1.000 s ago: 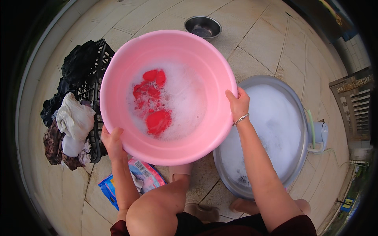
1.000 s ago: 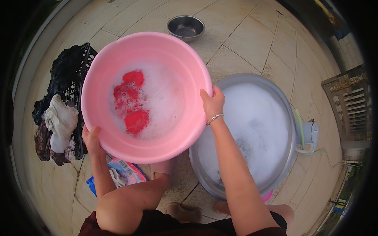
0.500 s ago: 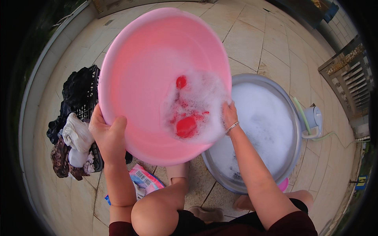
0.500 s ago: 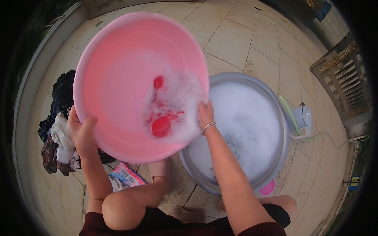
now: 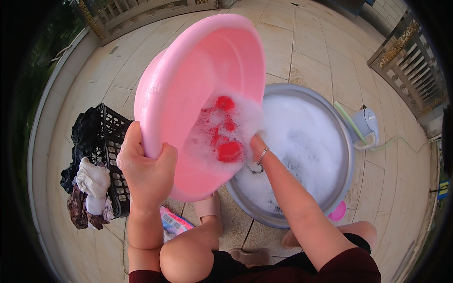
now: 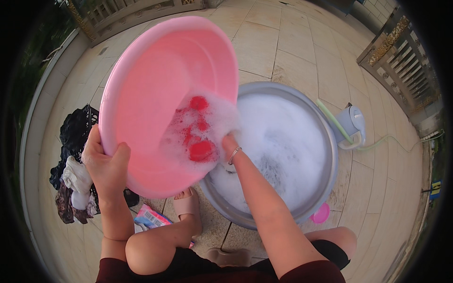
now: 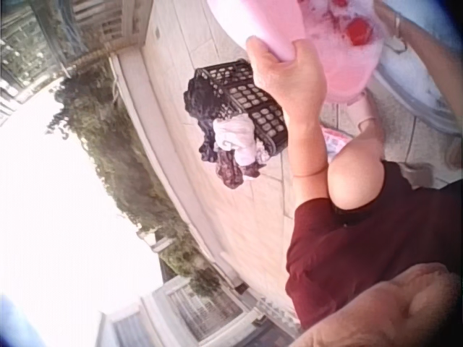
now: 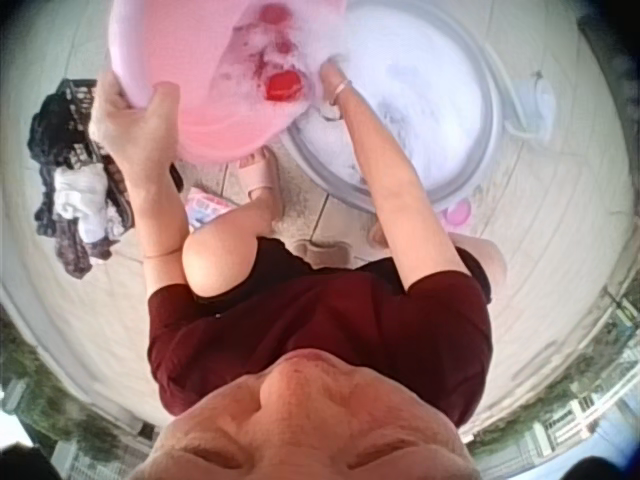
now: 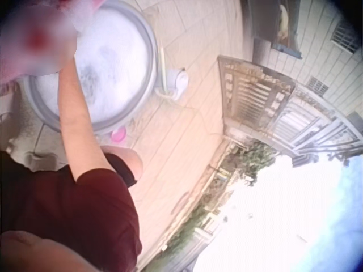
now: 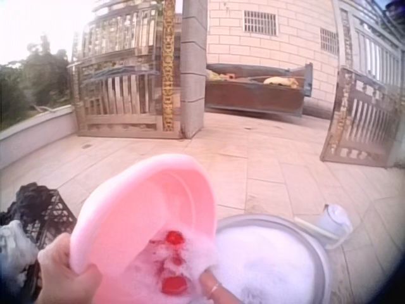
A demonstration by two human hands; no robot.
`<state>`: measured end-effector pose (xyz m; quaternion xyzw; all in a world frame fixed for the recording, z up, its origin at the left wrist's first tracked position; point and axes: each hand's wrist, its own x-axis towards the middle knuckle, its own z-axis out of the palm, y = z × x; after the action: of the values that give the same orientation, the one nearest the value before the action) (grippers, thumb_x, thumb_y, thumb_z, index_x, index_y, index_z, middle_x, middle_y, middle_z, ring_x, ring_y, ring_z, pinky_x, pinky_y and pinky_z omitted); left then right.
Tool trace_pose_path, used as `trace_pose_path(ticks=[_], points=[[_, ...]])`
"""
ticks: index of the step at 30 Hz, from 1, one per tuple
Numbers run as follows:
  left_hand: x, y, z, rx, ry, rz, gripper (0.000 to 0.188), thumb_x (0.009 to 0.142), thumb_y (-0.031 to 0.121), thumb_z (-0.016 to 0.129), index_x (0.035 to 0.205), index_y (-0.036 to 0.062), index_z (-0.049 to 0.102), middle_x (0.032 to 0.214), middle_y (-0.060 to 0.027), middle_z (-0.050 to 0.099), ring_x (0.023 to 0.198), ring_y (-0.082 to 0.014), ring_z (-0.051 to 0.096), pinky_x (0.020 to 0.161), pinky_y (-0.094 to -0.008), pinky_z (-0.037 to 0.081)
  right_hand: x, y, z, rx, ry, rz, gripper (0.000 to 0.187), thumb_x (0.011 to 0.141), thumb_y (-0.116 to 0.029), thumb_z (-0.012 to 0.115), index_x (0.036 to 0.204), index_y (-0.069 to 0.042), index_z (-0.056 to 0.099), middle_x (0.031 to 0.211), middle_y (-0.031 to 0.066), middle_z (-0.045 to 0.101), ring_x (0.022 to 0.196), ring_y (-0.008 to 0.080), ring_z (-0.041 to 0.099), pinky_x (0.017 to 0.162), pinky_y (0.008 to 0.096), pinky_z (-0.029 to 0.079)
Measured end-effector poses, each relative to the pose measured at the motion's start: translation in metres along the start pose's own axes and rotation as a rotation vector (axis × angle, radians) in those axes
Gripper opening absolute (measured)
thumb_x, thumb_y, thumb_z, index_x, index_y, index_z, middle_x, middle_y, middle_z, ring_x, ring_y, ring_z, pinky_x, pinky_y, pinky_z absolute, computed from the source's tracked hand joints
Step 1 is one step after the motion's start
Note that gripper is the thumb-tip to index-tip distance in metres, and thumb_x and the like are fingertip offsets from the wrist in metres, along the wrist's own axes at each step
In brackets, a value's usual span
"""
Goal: The person washes clothes by hand in a large basin of soapy water, scrubbing a black garment and then a red garment before placing them into a nearby plastic basket.
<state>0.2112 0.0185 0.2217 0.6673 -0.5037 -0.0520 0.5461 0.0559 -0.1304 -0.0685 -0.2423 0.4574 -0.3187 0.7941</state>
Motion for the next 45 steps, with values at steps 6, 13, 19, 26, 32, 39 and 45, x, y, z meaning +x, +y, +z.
trace_pose_path(ticks=[6, 13, 19, 26, 32, 39, 45], points=[[-0.006, 0.01, 0.015, 0.122, -0.076, 0.18, 0.018, 0.058, -0.004, 0.049, 0.06, 0.0022, 0.033, 0.05, -0.0097, 0.033, 0.042, -0.0134, 0.03, 0.04, -0.0232, 0.032, -0.002, 0.004, -0.009, 0.108, -0.027, 0.082, 0.036, 0.077, -0.025, 0.051, 0.109, -0.008, 0.047, 0.106, 0.0098, 0.052, 0.097, 0.0211, 0.049, 0.076, 0.0343, 0.043], [-0.014, 0.013, 0.03, 0.187, -0.102, 0.335, 0.017, 0.058, -0.005, 0.051, 0.059, 0.0019, 0.035, 0.048, -0.0131, 0.038, 0.038, -0.0259, 0.04, 0.038, -0.0282, 0.035, -0.023, -0.004, -0.028, -0.275, 0.005, -0.094, 0.036, 0.074, -0.024, 0.051, 0.107, -0.01, 0.05, 0.107, 0.0078, 0.053, 0.098, 0.0237, 0.049, 0.081, 0.034, 0.039], [-0.025, 0.013, 0.043, 0.226, -0.132, 0.531, 0.015, 0.056, -0.005, 0.055, 0.062, 0.0009, 0.043, 0.048, -0.0128, 0.041, 0.039, -0.0287, 0.044, 0.037, -0.032, 0.036, -0.055, 0.007, -0.081, -1.179, 0.269, -0.337, 0.029, 0.075, -0.023, 0.049, 0.1, -0.008, 0.054, 0.1, 0.008, 0.056, 0.091, 0.0253, 0.052, 0.079, 0.0345, 0.039], [-0.032, 0.005, 0.046, 0.254, -0.065, 0.619, 0.018, 0.057, 0.0, 0.059, 0.072, 0.0034, 0.051, 0.052, -0.0112, 0.049, 0.043, -0.0277, 0.048, 0.042, -0.0318, 0.038, -0.103, -0.003, -0.093, -1.049, 0.474, -0.21, 0.027, 0.081, -0.024, 0.045, 0.081, 0.001, 0.058, 0.075, 0.0153, 0.06, 0.069, 0.031, 0.057, 0.065, 0.039, 0.043], [-0.027, -0.029, 0.025, 0.274, 0.161, 0.32, 0.01, 0.066, -0.003, 0.056, 0.074, 0.001, 0.05, 0.06, -0.0036, 0.05, 0.051, -0.0114, 0.046, 0.05, -0.0229, 0.039, -0.122, 0.019, -0.171, -1.23, 0.631, -0.078, 0.028, 0.081, -0.027, 0.046, 0.084, -0.002, 0.059, 0.081, 0.0209, 0.058, 0.076, 0.0364, 0.055, 0.07, 0.0401, 0.042], [-0.018, -0.084, -0.001, -0.087, 0.391, 0.059, 0.014, 0.07, -0.005, 0.05, 0.083, -0.0008, 0.049, 0.075, -0.0008, 0.052, 0.066, -0.0069, 0.047, 0.061, -0.0196, 0.04, -0.143, 0.053, -0.206, -1.31, 0.636, 0.109, 0.034, 0.076, -0.028, 0.049, 0.087, 0.002, 0.058, 0.085, 0.0242, 0.057, 0.084, 0.0359, 0.054, 0.074, 0.0409, 0.042], [-0.011, -0.136, -0.022, -0.251, 0.509, -0.14, 0.017, 0.072, -0.004, 0.048, 0.089, -0.0038, 0.049, 0.083, -0.0054, 0.054, 0.071, -0.0099, 0.051, 0.065, -0.0218, 0.042, -0.122, 0.108, -0.245, -1.89, 0.33, 0.305, 0.031, 0.076, -0.026, 0.051, 0.094, -0.002, 0.058, 0.098, 0.0248, 0.053, 0.095, 0.0337, 0.05, 0.085, 0.0384, 0.038]])
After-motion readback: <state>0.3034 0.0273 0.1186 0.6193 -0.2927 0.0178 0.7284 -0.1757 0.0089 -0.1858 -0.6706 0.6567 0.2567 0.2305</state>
